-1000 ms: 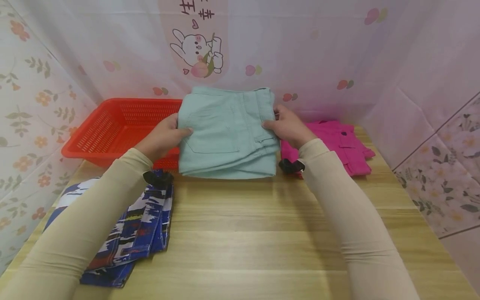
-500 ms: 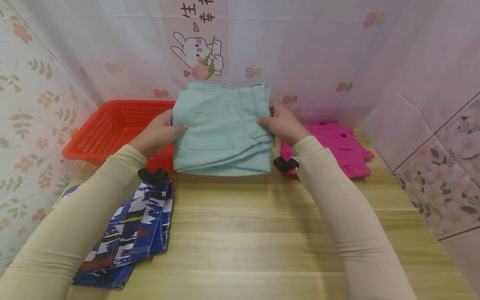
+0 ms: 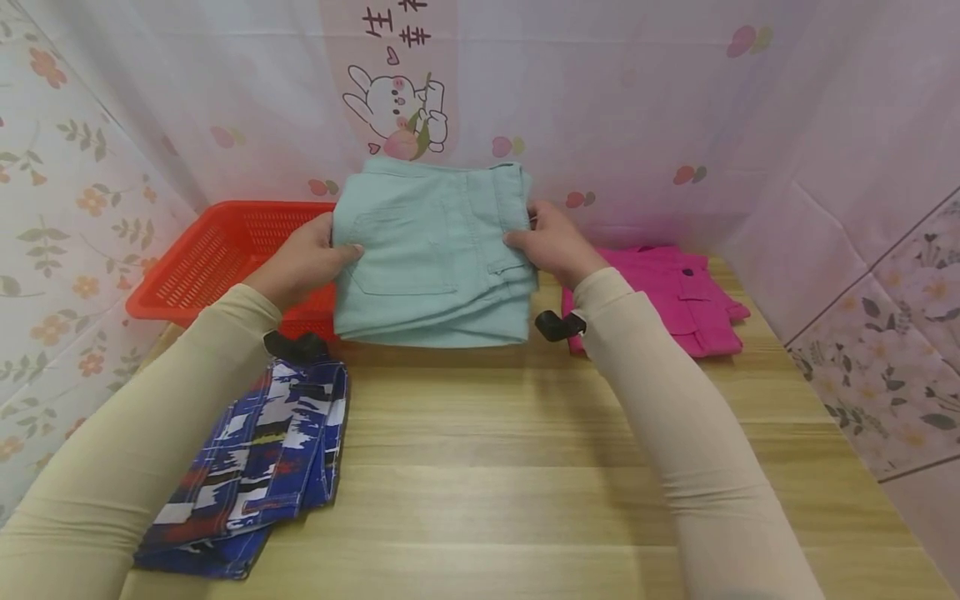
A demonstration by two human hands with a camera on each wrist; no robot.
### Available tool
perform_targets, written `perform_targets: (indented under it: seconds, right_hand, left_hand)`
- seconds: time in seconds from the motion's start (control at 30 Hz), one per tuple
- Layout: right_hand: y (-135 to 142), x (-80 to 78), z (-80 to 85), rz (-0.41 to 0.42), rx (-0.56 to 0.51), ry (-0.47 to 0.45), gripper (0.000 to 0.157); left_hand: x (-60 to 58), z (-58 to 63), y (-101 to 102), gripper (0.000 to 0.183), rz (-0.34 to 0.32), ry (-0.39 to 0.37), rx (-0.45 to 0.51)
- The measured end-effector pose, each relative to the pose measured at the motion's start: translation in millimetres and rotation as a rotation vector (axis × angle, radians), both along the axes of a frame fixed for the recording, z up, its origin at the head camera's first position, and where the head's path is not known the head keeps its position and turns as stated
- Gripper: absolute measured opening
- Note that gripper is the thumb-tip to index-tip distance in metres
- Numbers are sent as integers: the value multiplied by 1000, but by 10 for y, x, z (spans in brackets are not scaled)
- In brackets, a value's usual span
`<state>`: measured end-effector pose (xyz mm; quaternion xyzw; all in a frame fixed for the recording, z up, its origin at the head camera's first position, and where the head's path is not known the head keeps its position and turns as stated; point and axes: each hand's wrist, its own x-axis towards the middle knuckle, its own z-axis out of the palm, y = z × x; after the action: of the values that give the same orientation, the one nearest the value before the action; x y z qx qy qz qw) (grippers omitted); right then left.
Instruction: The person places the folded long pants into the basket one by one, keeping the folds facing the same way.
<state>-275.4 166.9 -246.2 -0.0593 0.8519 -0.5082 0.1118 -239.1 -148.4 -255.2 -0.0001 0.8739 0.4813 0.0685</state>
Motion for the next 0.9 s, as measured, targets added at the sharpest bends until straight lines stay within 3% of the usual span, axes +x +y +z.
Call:
perform_targets:
  seconds: [0.37, 0.9]
  right_hand:
    - [-124, -34, 44, -2, 52, 25, 52]
    - [-393, -78, 89, -13, -56, 35, 47]
  left_hand:
    - [-23, 33, -137, 62, 15, 20, -62]
    - [-23, 127, -344, 65, 5, 41, -116]
